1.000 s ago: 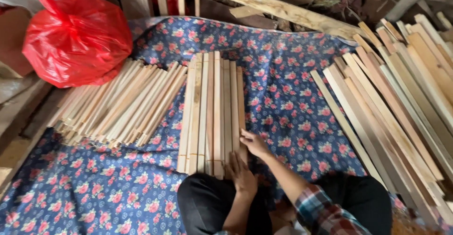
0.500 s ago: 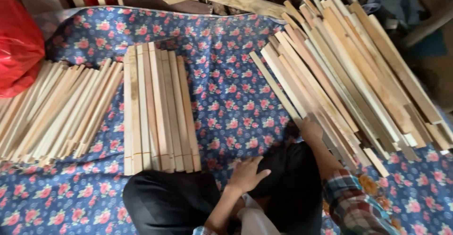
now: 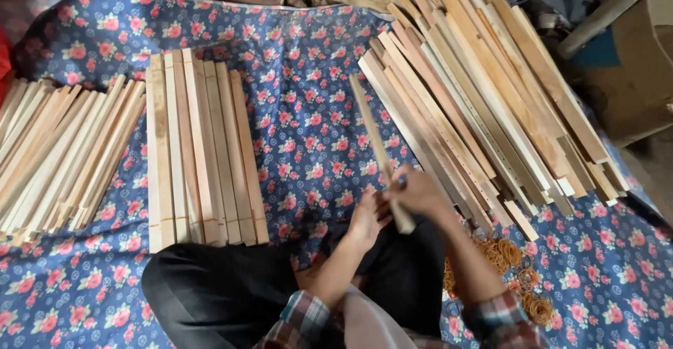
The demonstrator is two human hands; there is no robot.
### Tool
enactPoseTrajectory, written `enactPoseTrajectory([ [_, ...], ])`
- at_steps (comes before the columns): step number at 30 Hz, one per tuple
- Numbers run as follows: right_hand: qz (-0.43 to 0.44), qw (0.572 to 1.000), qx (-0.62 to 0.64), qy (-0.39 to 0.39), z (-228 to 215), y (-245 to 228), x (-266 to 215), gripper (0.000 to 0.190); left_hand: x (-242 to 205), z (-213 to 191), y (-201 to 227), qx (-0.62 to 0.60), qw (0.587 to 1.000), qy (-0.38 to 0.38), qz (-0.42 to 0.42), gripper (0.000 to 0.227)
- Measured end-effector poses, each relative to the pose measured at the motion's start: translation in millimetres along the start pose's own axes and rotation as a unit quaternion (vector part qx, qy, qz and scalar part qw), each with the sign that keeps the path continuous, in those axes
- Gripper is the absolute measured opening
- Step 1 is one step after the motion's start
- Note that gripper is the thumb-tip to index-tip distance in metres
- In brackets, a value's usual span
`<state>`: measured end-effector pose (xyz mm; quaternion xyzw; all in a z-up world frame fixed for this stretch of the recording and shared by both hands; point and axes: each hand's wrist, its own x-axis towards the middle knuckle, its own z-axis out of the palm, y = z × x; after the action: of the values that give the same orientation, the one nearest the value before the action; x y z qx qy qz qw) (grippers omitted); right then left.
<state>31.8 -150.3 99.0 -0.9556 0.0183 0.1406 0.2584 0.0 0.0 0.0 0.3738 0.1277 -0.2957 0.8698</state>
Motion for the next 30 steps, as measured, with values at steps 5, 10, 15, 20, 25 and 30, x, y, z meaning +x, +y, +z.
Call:
enactPoseTrajectory([
  [5, -0.016, 0.995, 0.069, -0.072, -2.8, -1.1, -30.8, 0.053, 8.6, -12.4, -0.9, -0.123, 0.982, 0.142, -0.028, 0.042],
  [10, 0.185, 0.967, -0.067, 0.161, 35.6, 220.0, 59.7, 0.051, -41.0, 1.4, 24.5, -0.179, 0.973, 0.139, -0.047, 0.032],
  [15, 0.224, 0.909, -0.202, 0.288, 59.1, 246.9, 18.9, 0.055, -48.8, -13.3, 25.1, -0.203, 0.969, 0.129, -0.065, 0.033],
  [20, 0.253, 0.915, -0.090, 0.301, 60.8, 239.9, -7.8, 0.050, -65.3, -14.3, 28.2, -0.203, 0.969, 0.122, -0.073, 0.036],
  [25, 0.264, 0.942, -0.049, 0.200, 30.8, 234.6, -10.8, 0.039, -71.6, -13.3, 29.9, -0.201, 0.967, 0.126, -0.088, 0.036],
  [30, 0.203, 0.971, -0.021, 0.128, 11.8, 242.4, 6.7, 0.039, -67.3, -14.2, 21.3, -0.201, 0.969, 0.118, -0.087, 0.044],
])
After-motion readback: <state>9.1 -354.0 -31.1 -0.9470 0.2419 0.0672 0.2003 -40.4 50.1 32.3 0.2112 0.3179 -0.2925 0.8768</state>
